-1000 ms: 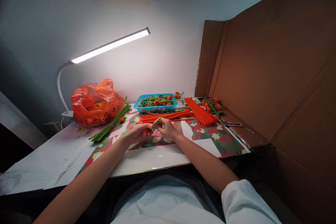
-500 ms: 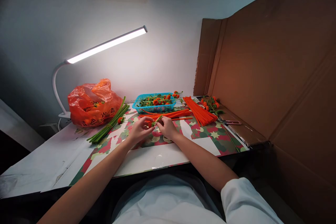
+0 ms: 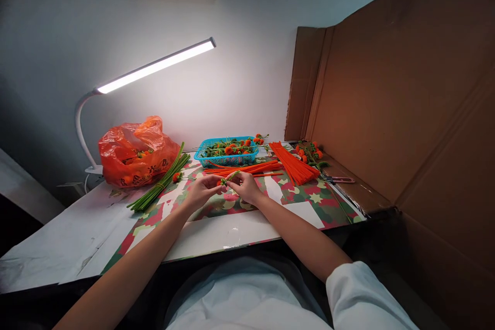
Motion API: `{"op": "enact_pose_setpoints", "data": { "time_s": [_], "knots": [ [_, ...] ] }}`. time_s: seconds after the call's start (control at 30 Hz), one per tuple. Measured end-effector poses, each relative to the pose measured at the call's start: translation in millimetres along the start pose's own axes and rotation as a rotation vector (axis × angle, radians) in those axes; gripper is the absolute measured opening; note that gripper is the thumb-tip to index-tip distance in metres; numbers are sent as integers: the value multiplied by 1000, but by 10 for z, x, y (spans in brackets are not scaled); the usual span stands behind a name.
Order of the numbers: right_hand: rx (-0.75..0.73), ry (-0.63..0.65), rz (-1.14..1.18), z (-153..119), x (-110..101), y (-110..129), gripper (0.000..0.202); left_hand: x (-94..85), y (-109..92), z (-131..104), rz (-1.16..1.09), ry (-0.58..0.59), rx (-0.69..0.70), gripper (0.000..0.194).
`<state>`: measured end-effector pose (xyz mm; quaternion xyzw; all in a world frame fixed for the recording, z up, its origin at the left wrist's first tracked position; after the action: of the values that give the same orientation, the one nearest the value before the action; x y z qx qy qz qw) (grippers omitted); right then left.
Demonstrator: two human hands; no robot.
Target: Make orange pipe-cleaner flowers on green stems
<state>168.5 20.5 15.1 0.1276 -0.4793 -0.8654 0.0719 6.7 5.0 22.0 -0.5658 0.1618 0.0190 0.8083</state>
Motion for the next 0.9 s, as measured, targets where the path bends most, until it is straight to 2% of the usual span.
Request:
{"op": "enact_pose_setpoints", "data": {
  "time_s": [0.17, 0.47, 0.7, 0.9],
  "knots": [
    [12, -3, -25, -23, 0, 53, 15, 5, -8, 0, -60, 72, -51, 32],
    [58, -113, -12, 2, 52, -9, 15, 102, 103, 2, -175, -10, -41, 34],
    [-5, -36, 4, -20, -14, 115, 13, 33, 68, 13, -317, 120, -216, 34],
    [9, -34, 23, -34, -7, 117, 10, -2, 52, 2, -336, -1, -158, 35]
  ]
}}
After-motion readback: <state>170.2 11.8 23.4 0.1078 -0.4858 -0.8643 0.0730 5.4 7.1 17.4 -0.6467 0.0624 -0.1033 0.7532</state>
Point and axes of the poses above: each hand's wrist, its own z-axis towards the middle knuckle, its own x-axis out of the palm, y = z × x, the point moved 2 cm from there along z, towards the middle knuckle, and after that the axes turned 5 degrees about z, right-handed, at the moved point
